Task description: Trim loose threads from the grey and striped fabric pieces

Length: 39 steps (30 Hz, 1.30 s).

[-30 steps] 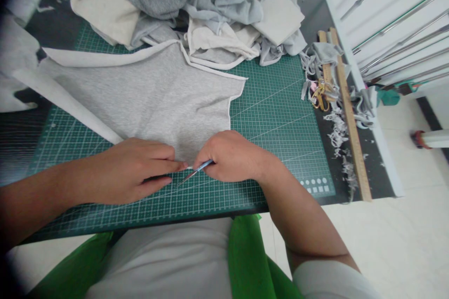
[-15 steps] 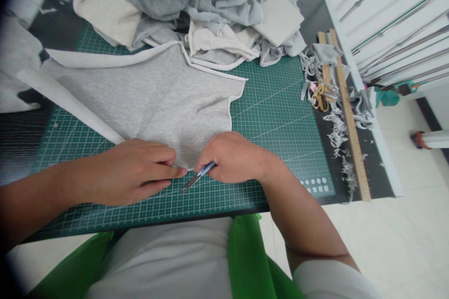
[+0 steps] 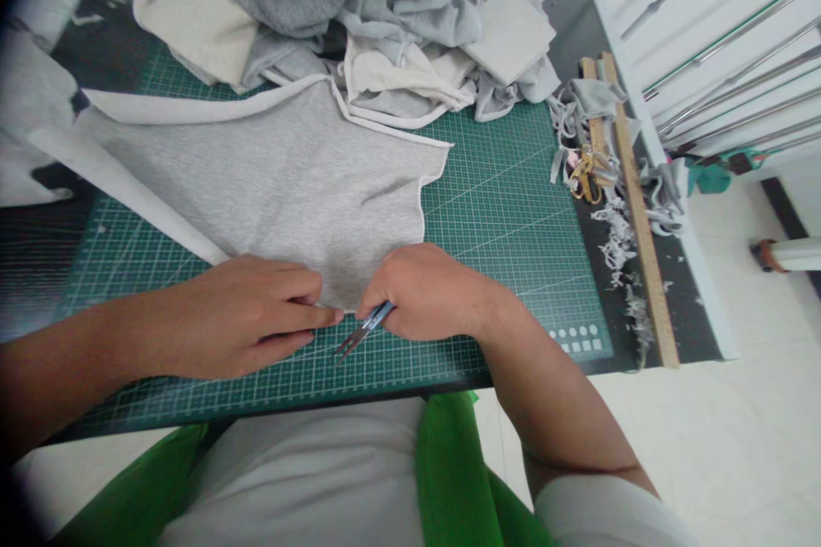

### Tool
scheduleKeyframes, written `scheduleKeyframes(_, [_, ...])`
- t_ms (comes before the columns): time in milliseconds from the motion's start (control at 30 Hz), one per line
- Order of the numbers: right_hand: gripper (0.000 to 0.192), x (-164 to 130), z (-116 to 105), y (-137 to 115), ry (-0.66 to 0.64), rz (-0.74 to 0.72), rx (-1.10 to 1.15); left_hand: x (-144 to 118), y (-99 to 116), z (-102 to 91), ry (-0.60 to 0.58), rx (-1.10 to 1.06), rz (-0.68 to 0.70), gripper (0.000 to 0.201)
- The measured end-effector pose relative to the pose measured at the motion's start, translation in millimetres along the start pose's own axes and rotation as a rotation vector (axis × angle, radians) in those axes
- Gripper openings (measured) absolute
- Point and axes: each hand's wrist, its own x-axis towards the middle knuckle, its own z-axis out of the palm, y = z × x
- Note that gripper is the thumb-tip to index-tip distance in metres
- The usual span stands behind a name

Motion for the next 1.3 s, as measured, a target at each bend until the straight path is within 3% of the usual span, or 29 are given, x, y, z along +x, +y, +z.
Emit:
scheduleKeyframes(300, [0.029, -1.2, -0.9, -3.5, -0.002, -0.020, 0.005, 0.2, 5.2, 0.0, -0.030, 0.001, -0.044, 0.039])
scheduleKeyframes(600, [0.019, 1.1, 0.6, 3.7, 0.012, -0.046, 0.102, -0.1, 6.7, 0.6, -0.025, -0.005, -0.080, 0.033])
scheduleKeyframes(833, [0.044, 1.6, -3.9, 8.6, 0.075, -0.007, 0.254, 0.3, 6.3, 1.1, -0.024, 0.043, -0.055, 0.035])
scheduleKeyframes(967, [0.052, 1.2, -6.2, 10.6, 0.171, 0.100, 0.129, -0.3, 6.8, 1.7, -0.007, 0.029, -0.070, 0.037])
scheduleKeyframes(1300, [0.052, 7.6, -2.0, 6.6, 0.192, 0.257, -0.151, -0.2, 6.4, 2.0, -0.003, 0.024, -0.062, 0.035])
